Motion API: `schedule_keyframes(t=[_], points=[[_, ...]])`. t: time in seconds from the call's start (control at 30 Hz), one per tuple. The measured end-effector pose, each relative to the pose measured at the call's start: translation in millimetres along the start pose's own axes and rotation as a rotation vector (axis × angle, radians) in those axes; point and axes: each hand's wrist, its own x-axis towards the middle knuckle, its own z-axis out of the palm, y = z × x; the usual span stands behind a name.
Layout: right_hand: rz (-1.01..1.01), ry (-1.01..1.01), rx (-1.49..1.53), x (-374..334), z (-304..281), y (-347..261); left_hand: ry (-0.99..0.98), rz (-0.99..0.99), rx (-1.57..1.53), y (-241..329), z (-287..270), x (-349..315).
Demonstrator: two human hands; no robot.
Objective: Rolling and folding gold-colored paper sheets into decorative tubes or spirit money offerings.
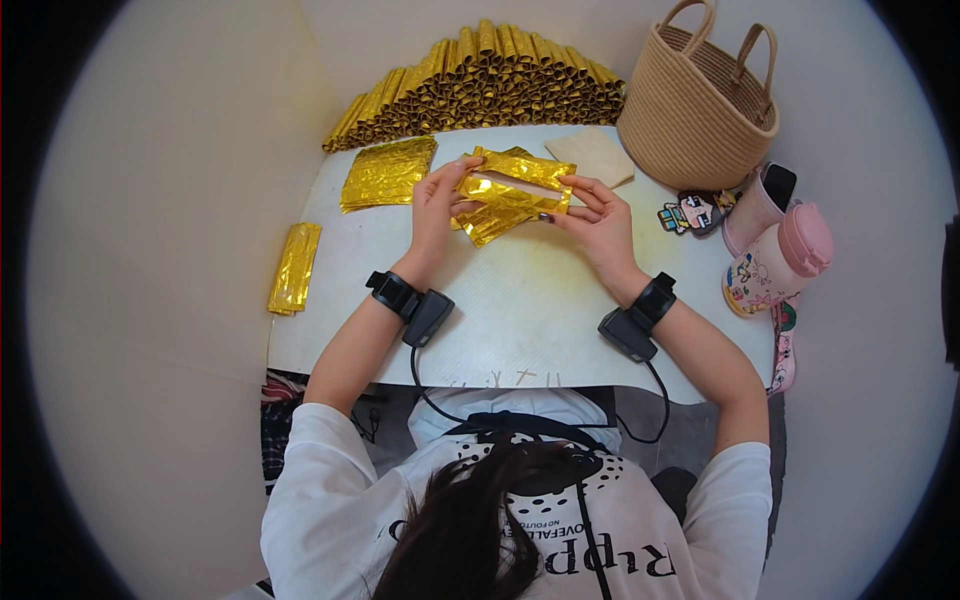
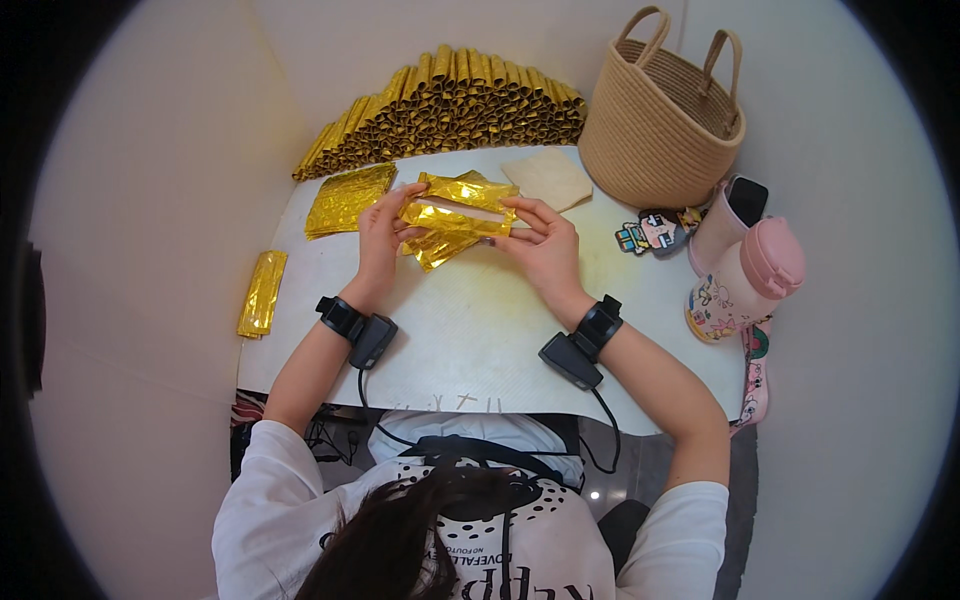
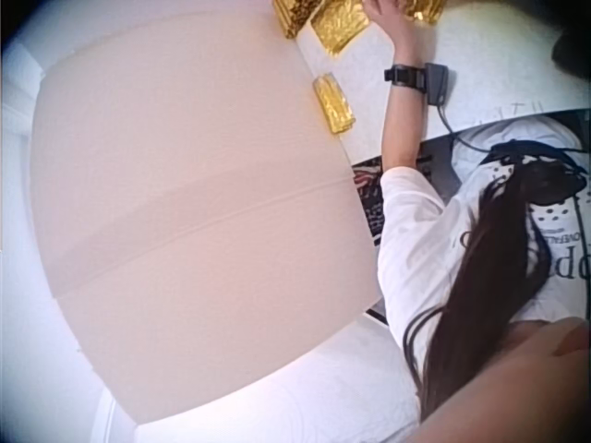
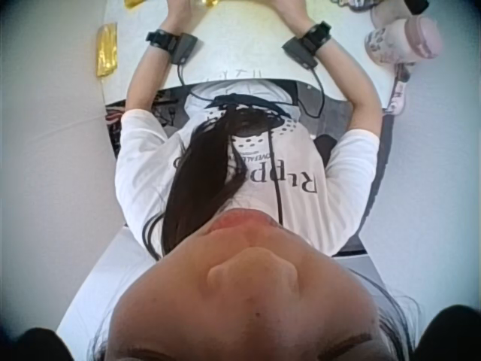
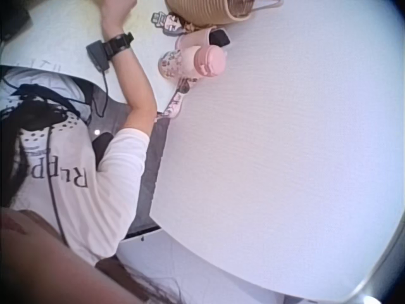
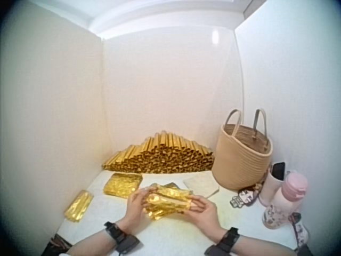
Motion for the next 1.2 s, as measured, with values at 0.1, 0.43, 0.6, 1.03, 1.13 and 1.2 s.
schedule_keyframes(t=[0.1, 0.43, 0.6, 1.03, 1.13, 1.2], points=[[-0.011, -0.004, -0.037, 2, -6, 0, -0.135, -0.076, -0.231, 2, -6, 3], [-0.016, 0.032, -0.041, 10, -20, 9, -0.235, -0.011, 0.082, -6, -7, 5], [0.004, 0.085, 0.051, 11, -19, 8, -0.269, 0.022, 0.073, -4, -6, 3], [0.064, 0.090, 0.002, 11, -20, 13, -0.195, 0.032, 0.070, -7, -9, 5], [0.069, 0.100, 0.026, 13, -24, 15, -0.244, -0.047, -0.009, -8, -12, 8], [0.076, 0.053, 0.009, 15, -28, 17, -0.290, -0.130, -0.022, -9, -14, 10]])
